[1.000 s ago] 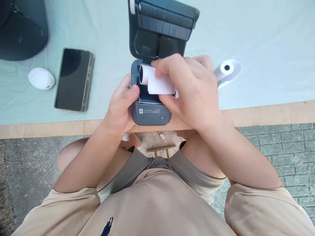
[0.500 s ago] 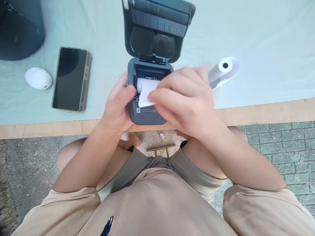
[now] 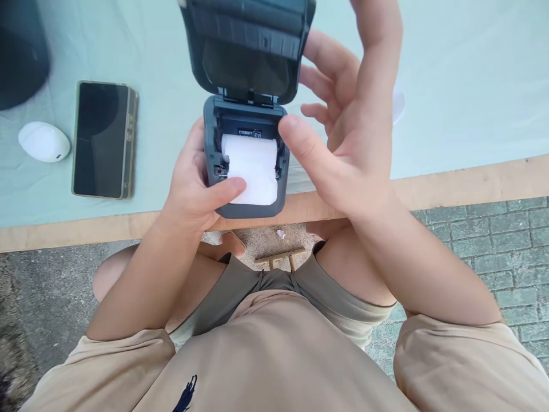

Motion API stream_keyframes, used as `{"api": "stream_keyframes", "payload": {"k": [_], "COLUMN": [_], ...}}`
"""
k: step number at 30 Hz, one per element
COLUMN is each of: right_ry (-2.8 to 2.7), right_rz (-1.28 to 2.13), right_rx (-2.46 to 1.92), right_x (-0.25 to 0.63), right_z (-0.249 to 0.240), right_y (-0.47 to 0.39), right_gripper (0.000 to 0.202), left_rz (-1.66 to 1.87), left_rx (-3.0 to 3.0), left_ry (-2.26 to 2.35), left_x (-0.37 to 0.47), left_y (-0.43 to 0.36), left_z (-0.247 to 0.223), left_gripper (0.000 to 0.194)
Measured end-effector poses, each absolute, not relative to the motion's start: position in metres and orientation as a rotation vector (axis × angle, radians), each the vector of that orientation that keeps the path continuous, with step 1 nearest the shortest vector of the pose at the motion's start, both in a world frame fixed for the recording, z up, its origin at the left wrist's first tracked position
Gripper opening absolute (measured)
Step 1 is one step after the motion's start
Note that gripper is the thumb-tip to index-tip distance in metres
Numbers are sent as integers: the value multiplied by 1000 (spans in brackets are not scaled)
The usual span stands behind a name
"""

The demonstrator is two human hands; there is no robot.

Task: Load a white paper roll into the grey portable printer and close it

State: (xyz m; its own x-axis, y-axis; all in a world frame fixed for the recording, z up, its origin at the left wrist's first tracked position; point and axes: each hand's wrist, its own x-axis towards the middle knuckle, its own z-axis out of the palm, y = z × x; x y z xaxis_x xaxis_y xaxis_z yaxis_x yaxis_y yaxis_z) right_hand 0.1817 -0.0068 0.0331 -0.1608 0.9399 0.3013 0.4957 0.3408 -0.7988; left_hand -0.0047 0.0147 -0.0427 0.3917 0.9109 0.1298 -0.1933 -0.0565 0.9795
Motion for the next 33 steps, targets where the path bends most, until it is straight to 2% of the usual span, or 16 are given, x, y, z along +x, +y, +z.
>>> {"api": "stream_keyframes", "payload": {"k": [5,11,14,17,19,30,33], "right_ry": [-1792,-1956,-1830,-1803,-1811,-1817,-1820], "right_rz": [520,593,820,1122,1260,1232,1111], "right_rx": [-1148,-1057,-1052,-1018,-997,-1080,-1145], "right_x": [183,190,191,189,187,184,185], "right_z": [18,8,7,6,5,6,4], "right_y": [-3,0,-1,-2,-2,-4,-5], "right_gripper": [31,21,36,57,64,61,57], "left_rz": [1079,1049,1053,1089,1090,1045,1048], "left_rx": [1292,1209,1159,1074,1046,1001,922], "left_ry": [767,778,742,720,743,702,652], "left_x": [-5,-7,-5,0,1,0,2], "left_y": [13,11,7,3,0,0,1], "left_z": [-43,-36,-29,-23,-19,-18,-19], "left_gripper": [89,82,77,58,48,41,37]}}
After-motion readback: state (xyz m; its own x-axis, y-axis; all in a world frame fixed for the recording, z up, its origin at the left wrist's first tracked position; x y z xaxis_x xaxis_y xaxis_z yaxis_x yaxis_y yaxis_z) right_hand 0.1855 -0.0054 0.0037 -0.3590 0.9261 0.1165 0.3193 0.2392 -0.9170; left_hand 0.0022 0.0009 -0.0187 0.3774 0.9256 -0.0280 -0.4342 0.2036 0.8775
